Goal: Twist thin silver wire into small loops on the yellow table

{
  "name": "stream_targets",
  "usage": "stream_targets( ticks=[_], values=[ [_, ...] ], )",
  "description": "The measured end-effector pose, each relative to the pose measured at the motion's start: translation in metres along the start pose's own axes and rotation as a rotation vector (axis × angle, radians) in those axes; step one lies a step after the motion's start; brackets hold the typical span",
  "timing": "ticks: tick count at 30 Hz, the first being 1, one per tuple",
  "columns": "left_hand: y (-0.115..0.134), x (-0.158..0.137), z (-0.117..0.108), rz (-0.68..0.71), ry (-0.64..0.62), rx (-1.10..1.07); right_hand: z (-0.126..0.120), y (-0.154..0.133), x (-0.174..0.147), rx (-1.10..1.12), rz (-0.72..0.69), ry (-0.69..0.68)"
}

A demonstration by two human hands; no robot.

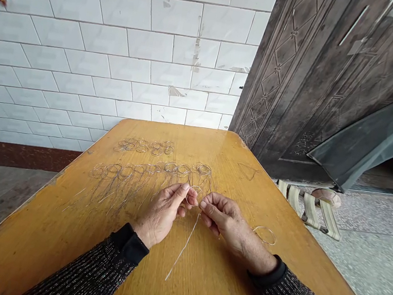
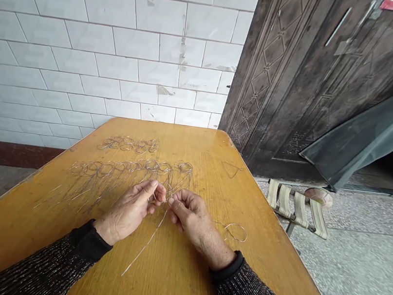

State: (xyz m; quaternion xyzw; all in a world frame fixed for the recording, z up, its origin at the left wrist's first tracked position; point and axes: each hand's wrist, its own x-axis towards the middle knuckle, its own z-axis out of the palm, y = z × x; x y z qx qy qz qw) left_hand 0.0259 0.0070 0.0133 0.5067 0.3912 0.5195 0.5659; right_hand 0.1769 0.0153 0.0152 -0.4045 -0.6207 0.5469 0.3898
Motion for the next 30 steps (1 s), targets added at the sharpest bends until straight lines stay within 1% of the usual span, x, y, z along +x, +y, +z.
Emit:
stream_targets(
  ticks=[7,14,16,19,23,25,27,30],
  values=[
    [-0.0034,0.0008,0.0006,-0.017,0.03,-0.027,0.0011,-0.0004,0.0,-0.001,-0.018,0.0],
    [0.0036,-0.0027,0.0074,0.017,0.095,0.098,0.004,-0.0015,-0.0017,0.005,-0.035,-0.034],
    [0.0049,-0.0029,0.0074,0.025,0.097,0.12,0.004,-0.0025,-0.0018,0.018,-0.032,-0.04],
    [0.0052,-0.002,0.0049,0.031,0.045,0.094,0.0027,-0.0025,-0.0007,0.06,-0.02,-0.026],
    [0.0056,-0.0012,0.0011,0.044,-0.072,-0.073,-0.0001,0.0001,0.0009,0.129,-0.003,0.005],
    [0.0055,-0.0012,0.0001,0.03,-0.12,-0.118,-0.0014,0.0011,0.001,0.157,-0.008,0.016],
    [0.0045,-0.0011,-0.0006,0.017,-0.137,-0.108,-0.0024,0.0014,0.0008,0.177,-0.014,0.028],
    [0.0011,-0.0004,-0.0013,0.027,-0.108,-0.073,-0.0031,0.0008,0.0007,0.19,-0.007,0.028]
  ],
)
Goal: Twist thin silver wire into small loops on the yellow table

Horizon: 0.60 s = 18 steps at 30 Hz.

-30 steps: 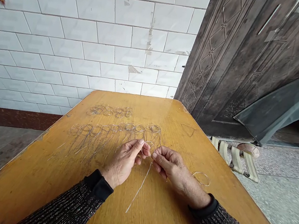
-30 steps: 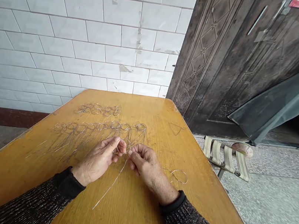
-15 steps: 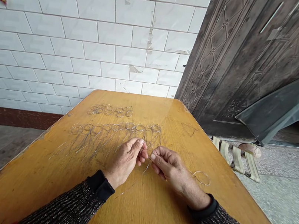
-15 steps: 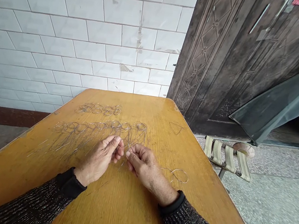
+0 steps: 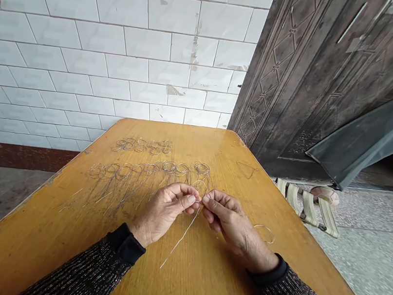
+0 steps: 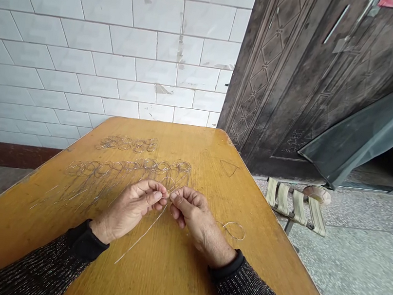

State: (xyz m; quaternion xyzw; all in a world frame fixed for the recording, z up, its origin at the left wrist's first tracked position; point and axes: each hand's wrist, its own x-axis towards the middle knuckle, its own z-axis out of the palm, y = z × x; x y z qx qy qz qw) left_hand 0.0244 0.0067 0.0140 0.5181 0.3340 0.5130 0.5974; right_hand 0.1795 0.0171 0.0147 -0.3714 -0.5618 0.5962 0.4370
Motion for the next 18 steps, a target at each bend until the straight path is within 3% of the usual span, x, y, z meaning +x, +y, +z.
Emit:
stream_targets(
  ticks=[18],
  values=[
    [-0.0062,0.0016,0.0059,0.005,0.163,0.013,0.0053,-0.002,-0.0011,-0.081,-0.038,-0.019]
  ],
)
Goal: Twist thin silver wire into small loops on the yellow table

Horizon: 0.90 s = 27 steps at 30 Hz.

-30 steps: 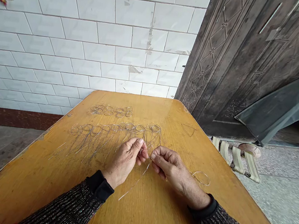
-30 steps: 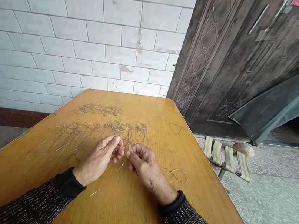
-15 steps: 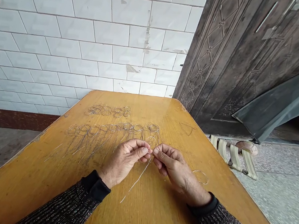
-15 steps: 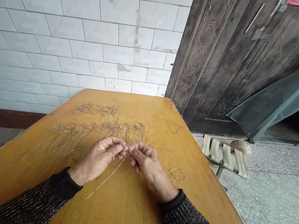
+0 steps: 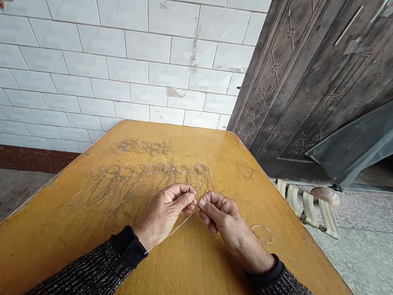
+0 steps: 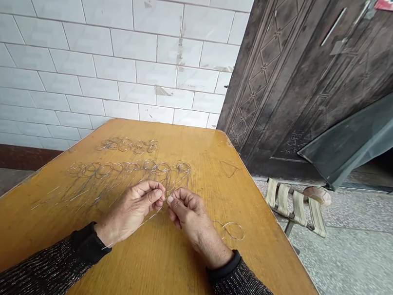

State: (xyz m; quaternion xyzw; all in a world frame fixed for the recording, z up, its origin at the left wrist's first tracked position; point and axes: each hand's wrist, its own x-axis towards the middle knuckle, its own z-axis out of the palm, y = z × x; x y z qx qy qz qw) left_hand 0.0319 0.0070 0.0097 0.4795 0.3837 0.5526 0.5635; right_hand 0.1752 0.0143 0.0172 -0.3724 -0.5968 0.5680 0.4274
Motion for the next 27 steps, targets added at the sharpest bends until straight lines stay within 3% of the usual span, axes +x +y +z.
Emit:
stream_targets(
  ticks=[11,19,24,27],
  values=[
    [-0.001,-0.002,-0.001,-0.034,-0.038,0.034,-0.006,0.004,0.006,-0.081,-0.026,0.047],
    [0.012,-0.004,-0.01,-0.254,-0.272,0.357,-0.019,0.002,0.011,-0.034,-0.044,0.191],
    [0.012,-0.001,-0.01,-0.237,-0.2,0.374,-0.02,0.003,0.013,-0.049,-0.063,0.167],
    [0.009,0.002,-0.013,-0.167,-0.126,0.327,-0.017,0.005,0.01,-0.107,0.0,0.046]
  ],
)
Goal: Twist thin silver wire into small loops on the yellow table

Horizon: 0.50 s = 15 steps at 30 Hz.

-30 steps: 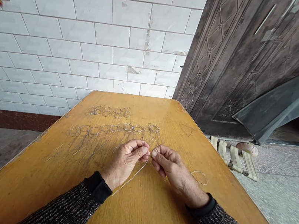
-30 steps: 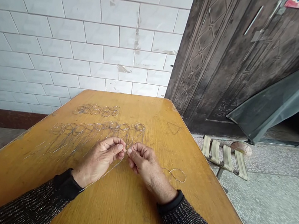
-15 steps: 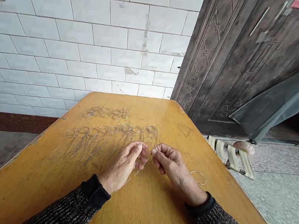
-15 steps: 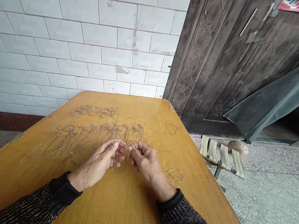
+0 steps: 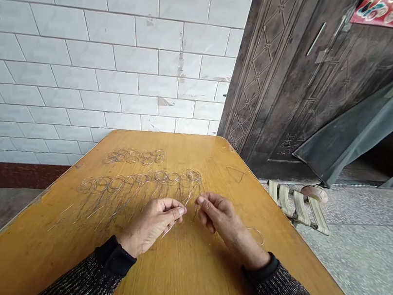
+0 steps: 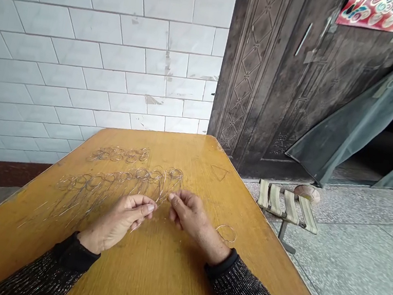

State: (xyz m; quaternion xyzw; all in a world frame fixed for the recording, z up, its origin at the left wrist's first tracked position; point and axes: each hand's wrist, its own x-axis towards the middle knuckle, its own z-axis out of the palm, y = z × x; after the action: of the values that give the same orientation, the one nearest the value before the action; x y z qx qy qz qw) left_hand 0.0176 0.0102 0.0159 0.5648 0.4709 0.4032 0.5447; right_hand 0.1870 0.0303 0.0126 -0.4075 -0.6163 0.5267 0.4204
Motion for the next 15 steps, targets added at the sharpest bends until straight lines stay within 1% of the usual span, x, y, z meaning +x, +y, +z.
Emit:
stream_targets(
  ticks=[2,4,6,8,11,15],
  values=[
    [-0.001,0.002,-0.001,0.049,0.051,-0.03,0.005,0.001,-0.004,-0.068,0.061,-0.165],
    [-0.001,0.002,0.0,0.077,0.06,-0.06,0.013,0.001,-0.01,-0.115,0.104,-0.32],
    [0.0,0.0,0.002,0.081,0.051,-0.092,0.021,0.001,-0.015,-0.105,0.125,-0.397],
    [0.001,-0.001,0.005,0.08,0.056,-0.121,0.028,0.002,-0.018,-0.064,0.143,-0.396],
    [0.001,-0.002,0.007,0.097,0.09,-0.163,0.034,0.002,-0.018,-0.016,0.17,-0.336],
    [0.0,0.001,0.007,0.142,0.133,-0.219,0.036,0.003,-0.016,0.002,0.145,-0.292]
  ],
)
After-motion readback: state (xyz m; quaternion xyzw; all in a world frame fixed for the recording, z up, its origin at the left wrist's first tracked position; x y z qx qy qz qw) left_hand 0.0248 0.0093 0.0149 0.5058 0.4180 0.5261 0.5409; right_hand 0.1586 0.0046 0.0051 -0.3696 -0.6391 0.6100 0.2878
